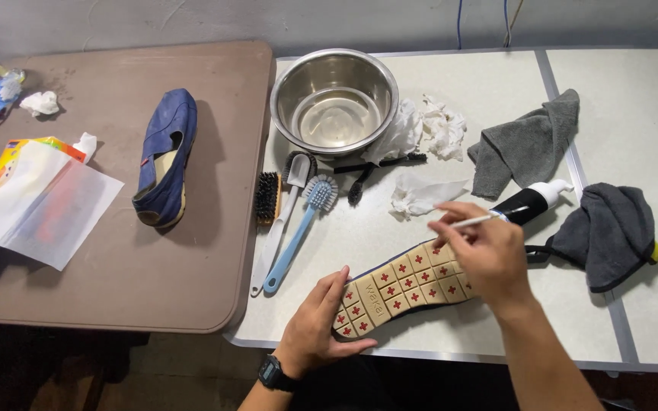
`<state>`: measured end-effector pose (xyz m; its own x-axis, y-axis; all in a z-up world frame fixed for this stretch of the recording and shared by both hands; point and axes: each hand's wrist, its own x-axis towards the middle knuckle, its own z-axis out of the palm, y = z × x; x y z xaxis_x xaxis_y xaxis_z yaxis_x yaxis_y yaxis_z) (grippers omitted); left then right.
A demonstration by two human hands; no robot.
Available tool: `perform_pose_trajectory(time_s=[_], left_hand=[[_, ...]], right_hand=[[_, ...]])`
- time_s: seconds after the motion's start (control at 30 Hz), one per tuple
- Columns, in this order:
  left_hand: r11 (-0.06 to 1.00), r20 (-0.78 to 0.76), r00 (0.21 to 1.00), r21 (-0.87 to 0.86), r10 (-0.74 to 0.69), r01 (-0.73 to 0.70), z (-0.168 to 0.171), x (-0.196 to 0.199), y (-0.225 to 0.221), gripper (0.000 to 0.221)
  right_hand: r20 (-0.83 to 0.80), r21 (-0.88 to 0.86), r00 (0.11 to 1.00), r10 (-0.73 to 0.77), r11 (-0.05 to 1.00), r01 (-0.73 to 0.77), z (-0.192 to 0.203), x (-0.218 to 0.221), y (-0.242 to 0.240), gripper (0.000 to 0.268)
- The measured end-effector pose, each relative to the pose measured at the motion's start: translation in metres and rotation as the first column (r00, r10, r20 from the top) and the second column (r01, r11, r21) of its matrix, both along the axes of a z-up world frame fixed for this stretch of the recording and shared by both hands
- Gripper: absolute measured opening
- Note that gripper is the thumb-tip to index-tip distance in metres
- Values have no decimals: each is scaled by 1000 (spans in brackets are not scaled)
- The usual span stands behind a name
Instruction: Cleaning a shoe and its sole using a brush, cloth, and cleaning solution.
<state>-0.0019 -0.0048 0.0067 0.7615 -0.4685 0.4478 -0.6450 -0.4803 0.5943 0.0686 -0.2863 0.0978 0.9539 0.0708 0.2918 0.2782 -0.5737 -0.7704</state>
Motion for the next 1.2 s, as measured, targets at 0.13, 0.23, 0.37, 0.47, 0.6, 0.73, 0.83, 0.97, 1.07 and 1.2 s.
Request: perform_pose_trajectory(time_s=[0.13,0.23,0.37,0.47,0.6,0.73,0.83,0.97,1.07,1.2], left_hand=[[1000,11,1000,13,14,-14,-3,1,-1,109],[1000,53,998,-1,27,-27,3,0,-1,106],[1000,-109,994,-1,28,-29,23,-4,-3,101],[997,-108,993,67,42,-35,34,-5,-6,95],[994,-34,999,105,11,-7,47,-1,-14,82],[990,-76,997,139,13,-3,46,-4,-19,83],[989,-57,998,148,21,-12,45,-4,-19,81],[991,-78,997,131,24,-14,44,-5,-19,74],[989,-91,995,143,44,-31,42,-6,-18,71],[990,-97,994,137,48,-34,37,-5,-18,72]], right_hand=[[-24,-322,994,-107,942,94,-28,71,-20,32],[-214,-637,968,-132,770,-35,-58,112,-22,39],[-322,-758,936,-145,632,-163,-61,119,-14,21],[-401,-600,892,-209,795,-84,16,71,17,23],[-565,-487,791,-234,869,-90,62,9,43,29],[-561,-484,818,-124,851,-204,24,-14,51,35],[-596,-424,798,-90,879,-218,17,-17,59,38],[-654,-347,755,-56,908,-234,33,-23,55,34],[-536,-146,844,7,984,-101,43,-37,36,41],[-271,522,941,204,852,-34,14,-57,23,20]])
